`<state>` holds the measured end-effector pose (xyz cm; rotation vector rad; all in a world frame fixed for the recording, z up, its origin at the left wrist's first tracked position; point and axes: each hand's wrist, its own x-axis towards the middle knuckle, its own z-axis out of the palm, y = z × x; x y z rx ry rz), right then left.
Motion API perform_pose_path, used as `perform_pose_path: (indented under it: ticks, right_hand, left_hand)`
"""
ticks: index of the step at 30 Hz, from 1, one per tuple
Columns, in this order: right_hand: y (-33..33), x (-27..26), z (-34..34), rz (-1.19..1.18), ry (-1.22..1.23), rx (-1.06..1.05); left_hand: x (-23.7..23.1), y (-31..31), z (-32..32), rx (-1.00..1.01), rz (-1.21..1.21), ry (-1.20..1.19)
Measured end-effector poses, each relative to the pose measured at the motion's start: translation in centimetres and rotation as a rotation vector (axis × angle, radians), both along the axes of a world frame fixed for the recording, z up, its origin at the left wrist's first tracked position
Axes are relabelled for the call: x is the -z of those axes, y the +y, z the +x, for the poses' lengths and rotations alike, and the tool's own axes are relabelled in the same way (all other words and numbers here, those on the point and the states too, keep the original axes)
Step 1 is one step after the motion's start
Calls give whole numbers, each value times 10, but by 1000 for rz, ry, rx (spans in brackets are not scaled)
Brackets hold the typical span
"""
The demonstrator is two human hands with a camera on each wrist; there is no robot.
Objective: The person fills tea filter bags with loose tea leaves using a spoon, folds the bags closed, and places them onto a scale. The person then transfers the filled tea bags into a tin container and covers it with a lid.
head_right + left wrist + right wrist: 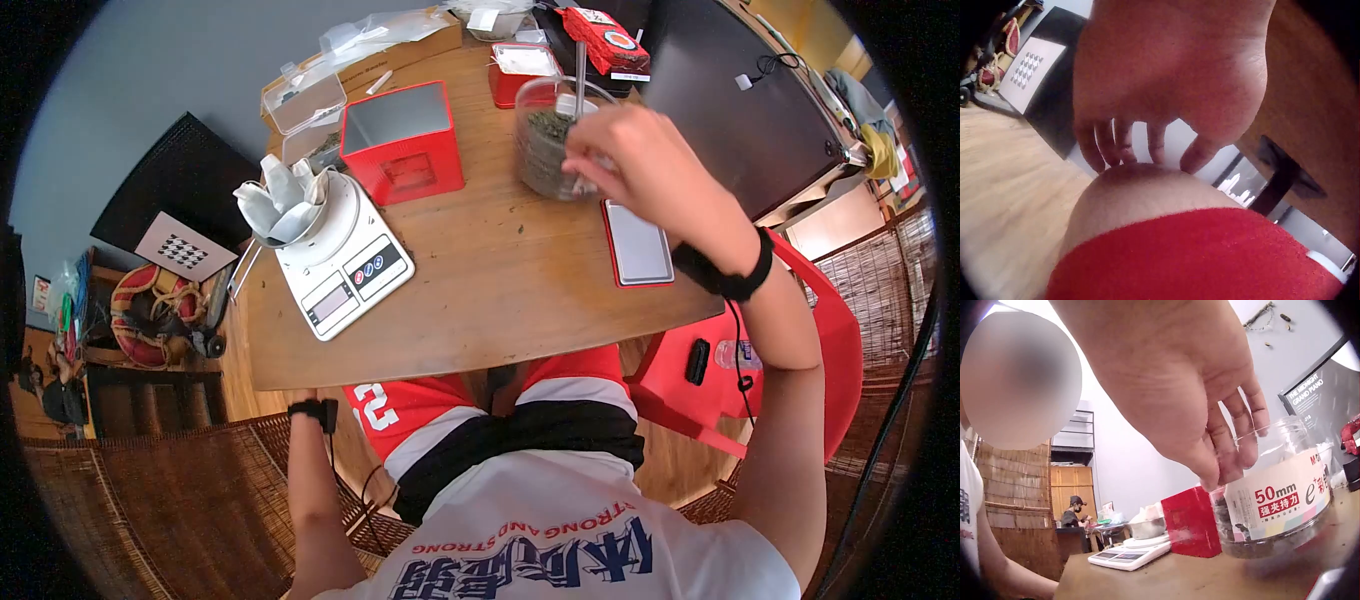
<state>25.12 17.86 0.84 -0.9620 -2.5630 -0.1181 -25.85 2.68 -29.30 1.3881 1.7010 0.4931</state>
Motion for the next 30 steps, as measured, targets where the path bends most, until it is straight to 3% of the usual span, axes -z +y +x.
perform_pose_path:
  ticks: [7, 9, 12, 17, 21, 25, 28, 30]
  right_hand:
    - [68, -66, -29, -8, -12, 40]
    - [75, -90, -54, -130, -138, 185]
    - [122, -72, -71, -10, -2, -4]
    - [166, -46, -109, -12, -18, -41]
    - [196, -9, -122, -224, -103, -16]
    - [209, 20, -123, 10, -233, -48]
    - [198, 25, -117, 34, -237, -34]
    - [184, 12, -116, -79, -182, -38]
  left_hand:
    - [-17, 47, 10, 19, 24, 21]
    - [-19, 47, 15, 25, 27, 20]
    - [-20, 40, 17, 17, 39, 21]
    - [-22, 19, 19, -14, 51, 54]
    - [-13, -51, 8, -51, 48, 76]
    - [-12, -75, 8, -57, 45, 91]
    - [-97, -101, 33, 61, 27, 44]
    - [-145, -108, 45, 81, 30, -187]
